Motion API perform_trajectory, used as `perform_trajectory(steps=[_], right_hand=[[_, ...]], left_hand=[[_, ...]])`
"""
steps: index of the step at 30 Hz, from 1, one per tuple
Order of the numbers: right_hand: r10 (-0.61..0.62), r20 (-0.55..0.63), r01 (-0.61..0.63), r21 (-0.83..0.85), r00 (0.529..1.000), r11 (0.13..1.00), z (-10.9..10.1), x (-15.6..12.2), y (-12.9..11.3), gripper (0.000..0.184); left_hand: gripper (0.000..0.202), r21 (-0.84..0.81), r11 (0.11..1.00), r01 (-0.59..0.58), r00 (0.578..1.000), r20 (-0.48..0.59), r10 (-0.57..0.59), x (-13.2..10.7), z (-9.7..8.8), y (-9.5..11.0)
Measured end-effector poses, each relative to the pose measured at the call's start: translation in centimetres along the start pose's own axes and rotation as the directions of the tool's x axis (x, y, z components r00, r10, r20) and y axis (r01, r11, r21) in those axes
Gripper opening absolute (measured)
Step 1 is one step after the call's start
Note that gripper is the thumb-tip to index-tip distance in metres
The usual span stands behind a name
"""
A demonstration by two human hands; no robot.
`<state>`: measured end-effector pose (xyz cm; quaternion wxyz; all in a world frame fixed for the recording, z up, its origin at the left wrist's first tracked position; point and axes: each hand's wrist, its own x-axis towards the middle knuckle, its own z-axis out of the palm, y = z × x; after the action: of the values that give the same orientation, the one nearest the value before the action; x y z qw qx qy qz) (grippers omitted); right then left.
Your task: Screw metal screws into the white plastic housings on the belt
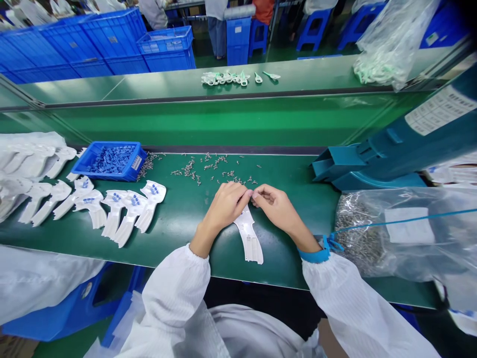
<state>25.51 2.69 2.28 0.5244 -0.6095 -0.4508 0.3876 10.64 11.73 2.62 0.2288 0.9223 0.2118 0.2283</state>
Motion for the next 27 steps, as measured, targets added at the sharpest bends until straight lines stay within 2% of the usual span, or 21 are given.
perform_trajectory(steps=[4,8,10,12,15,17,22,27], right_hand=[[0.084,0.117,-0.104,0.175,0.99,0.979,-0.4,0.0,-0.5,0.022],[0.049,0.097,-0.065,0.171,0.994,0.983,-0.2,0.0,-0.3,0.021],[-0.034,0.039,0.031,0.075,0.999,0.997,0.0,-0.1,0.0,0.016],[-0.175,-0.028,0.17,-0.115,0.984,0.979,0.2,-0.3,0.1,0.009],[-0.384,-0.06,0.336,-0.374,0.921,0.864,0.1,-0.6,0.1,0.004],[-0.443,-0.043,0.384,-0.426,0.896,0.819,0.0,-0.7,0.0,0.005],[-0.387,-0.075,0.327,-0.401,0.919,0.856,-0.1,-0.4,0.0,0.005],[-0.227,-0.165,0.183,-0.246,0.96,0.952,-0.1,0.0,0.5,0.004]], left_hand=[[0.036,-0.017,1.0,-0.011,1.0,-0.003,0.011,0.0,-0.1,0.1],[0.037,-0.061,0.998,0.019,0.999,-0.037,-0.022,0.1,-0.1,0.2],[0.038,-0.097,0.994,0.052,0.996,-0.062,-0.058,0.1,0.0,0.3],[0.038,-0.141,0.986,0.087,0.992,-0.077,-0.099,0.2,0.1,0.4],[0.041,-0.203,0.97,0.133,0.986,-0.076,-0.152,0.3,0.3,0.6],[0.043,-0.226,0.961,0.16,0.981,-0.071,-0.18,0.3,0.3,0.5],[0.043,-0.2,0.959,0.202,0.973,-0.074,-0.22,0.3,0.3,0.2],[0.029,-0.194,0.963,0.184,0.975,-0.09,-0.204,0.3,0.0,0.2]])
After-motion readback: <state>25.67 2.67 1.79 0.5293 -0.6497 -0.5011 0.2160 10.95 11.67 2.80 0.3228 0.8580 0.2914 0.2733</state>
